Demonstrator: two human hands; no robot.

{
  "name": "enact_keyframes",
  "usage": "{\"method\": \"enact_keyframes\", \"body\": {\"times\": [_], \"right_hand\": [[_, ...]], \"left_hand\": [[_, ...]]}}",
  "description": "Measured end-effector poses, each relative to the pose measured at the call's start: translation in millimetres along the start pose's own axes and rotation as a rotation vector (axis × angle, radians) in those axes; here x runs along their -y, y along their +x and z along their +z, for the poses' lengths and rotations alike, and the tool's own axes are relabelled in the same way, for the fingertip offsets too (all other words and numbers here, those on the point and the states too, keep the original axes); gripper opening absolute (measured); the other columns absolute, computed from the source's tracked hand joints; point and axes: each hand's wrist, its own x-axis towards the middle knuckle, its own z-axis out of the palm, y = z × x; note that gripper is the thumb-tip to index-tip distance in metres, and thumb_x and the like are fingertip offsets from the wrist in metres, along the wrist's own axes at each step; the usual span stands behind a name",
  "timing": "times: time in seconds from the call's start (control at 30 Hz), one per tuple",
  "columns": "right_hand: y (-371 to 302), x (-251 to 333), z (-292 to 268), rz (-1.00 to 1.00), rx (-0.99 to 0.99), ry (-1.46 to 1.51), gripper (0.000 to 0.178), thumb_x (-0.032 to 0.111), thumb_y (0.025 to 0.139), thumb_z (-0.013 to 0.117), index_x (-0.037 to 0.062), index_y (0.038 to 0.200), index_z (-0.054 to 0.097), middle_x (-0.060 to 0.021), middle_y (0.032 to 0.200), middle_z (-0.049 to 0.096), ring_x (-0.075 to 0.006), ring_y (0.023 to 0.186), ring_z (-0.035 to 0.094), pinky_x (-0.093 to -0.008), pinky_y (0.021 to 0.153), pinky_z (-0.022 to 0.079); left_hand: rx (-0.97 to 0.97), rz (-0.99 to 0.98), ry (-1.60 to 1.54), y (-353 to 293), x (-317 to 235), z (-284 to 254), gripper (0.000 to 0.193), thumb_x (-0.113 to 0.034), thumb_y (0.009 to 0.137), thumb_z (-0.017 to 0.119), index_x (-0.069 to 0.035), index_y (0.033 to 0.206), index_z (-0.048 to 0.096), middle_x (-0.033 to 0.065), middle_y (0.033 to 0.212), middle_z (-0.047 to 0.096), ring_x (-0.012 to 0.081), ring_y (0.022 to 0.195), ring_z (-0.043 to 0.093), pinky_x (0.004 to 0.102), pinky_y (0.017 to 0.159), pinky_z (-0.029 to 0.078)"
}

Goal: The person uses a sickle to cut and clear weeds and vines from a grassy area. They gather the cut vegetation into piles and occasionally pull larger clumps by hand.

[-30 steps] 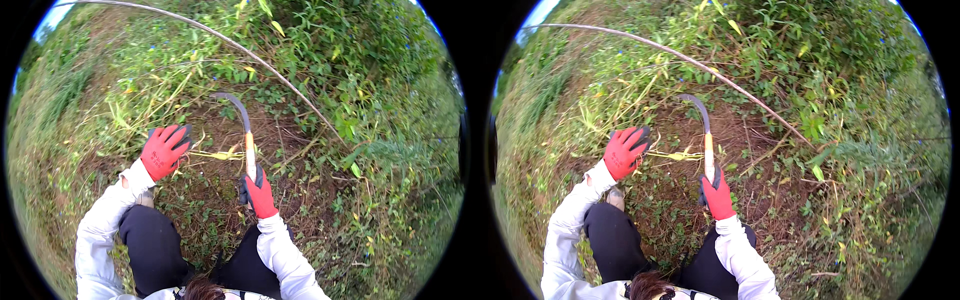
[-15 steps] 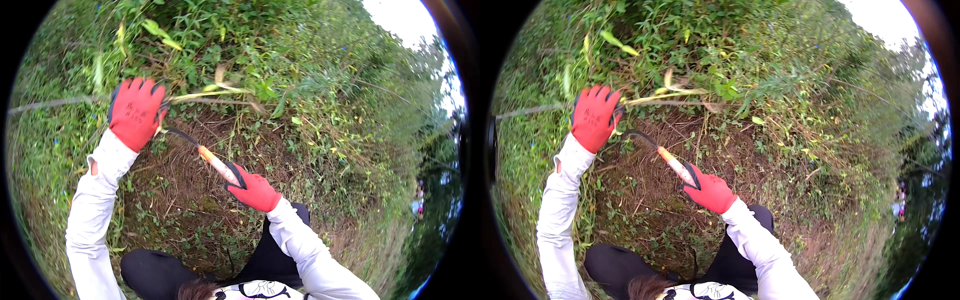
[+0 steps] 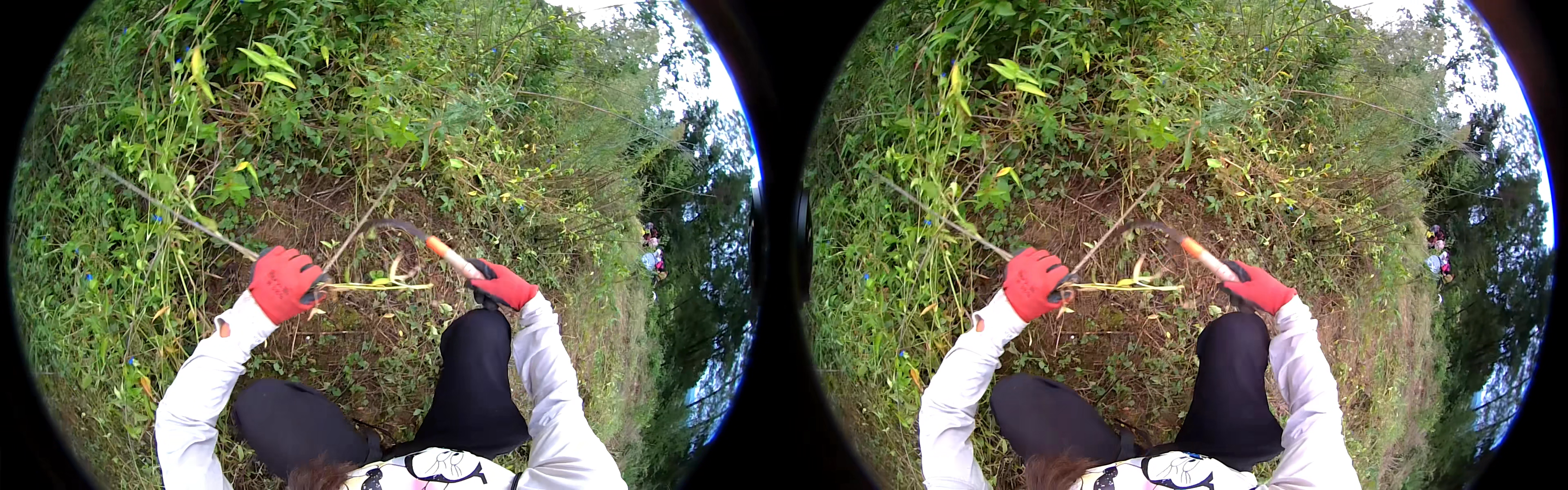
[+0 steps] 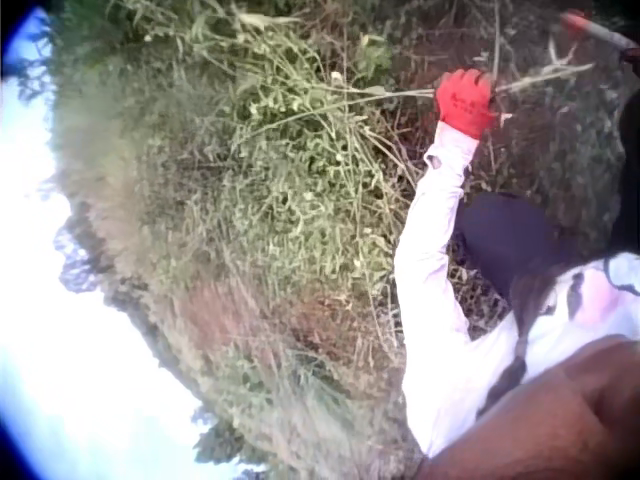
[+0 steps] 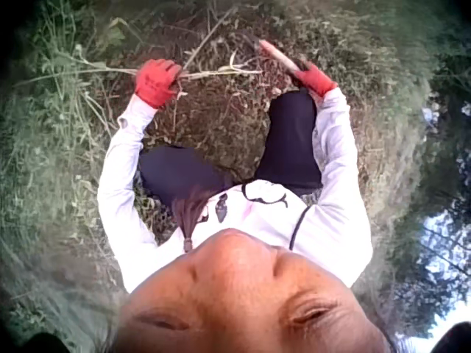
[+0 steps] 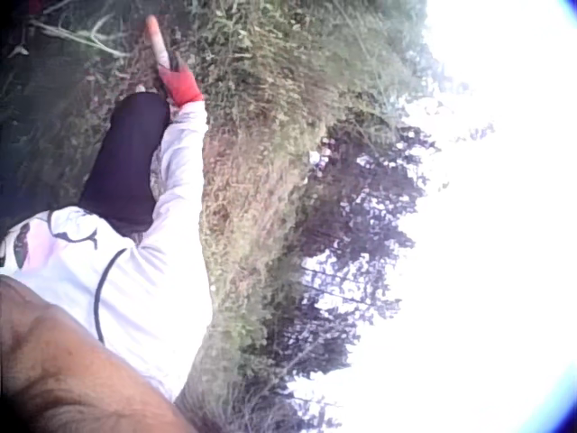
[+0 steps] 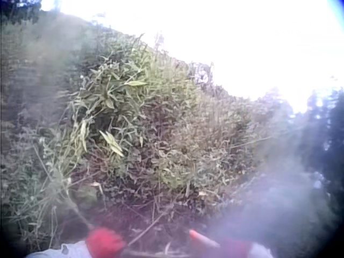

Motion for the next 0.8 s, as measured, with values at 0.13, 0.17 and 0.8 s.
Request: {"method": "enact_keyframes", "body": {"times": [0.13, 0.17, 0.8], "right_hand": [[0.0, 2.6, 18.8, 0.162, -0.214, 0.446, 0.036, 0.024, 0.093, 0.065, 0.0081, 0.123, 0.054, 0.0007, 0.08, 0.057, -0.0089, 0.063, 0.053, -0.0278, 0.053, 0.046], [7.3, 7.1, 35.3, 0.216, -0.177, 0.621, 0.032, 0.026, 0.093, 0.063, 0.0108, 0.12, 0.054, -0.0004, 0.077, 0.057, -0.0111, 0.059, 0.053, -0.029, 0.049, 0.044], [69.5, -11.5, 139.3, 0.115, -0.431, 0.921, 0.021, 0.028, 0.096, 0.057, 0.0116, 0.104, 0.047, -0.0043, 0.067, 0.053, -0.0163, 0.047, 0.049, -0.0323, 0.041, 0.04]], "left_hand": [[-0.12, 0.106, -0.063, 32.7, -16.6, 9.4, 0.036, -0.031, 0.062, 0.079, -0.014, 0.088, 0.06, 0.0036, 0.084, 0.055, 0.0244, 0.083, 0.057, 0.0379, 0.07, 0.046], [-0.137, 0.113, -0.045, 38.8, -14.5, 1.3, 0.038, -0.031, 0.062, 0.078, -0.013, 0.09, 0.06, 0.0039, 0.086, 0.055, 0.0247, 0.084, 0.057, 0.038, 0.069, 0.046], [0.095, -0.277, -0.328, 96.3, -30.9, 64.5, 0.032, -0.035, 0.078, 0.071, -0.008, 0.096, 0.067, 0.0123, 0.085, 0.067, 0.0325, 0.08, 0.065, 0.0418, 0.07, 0.052]]}}
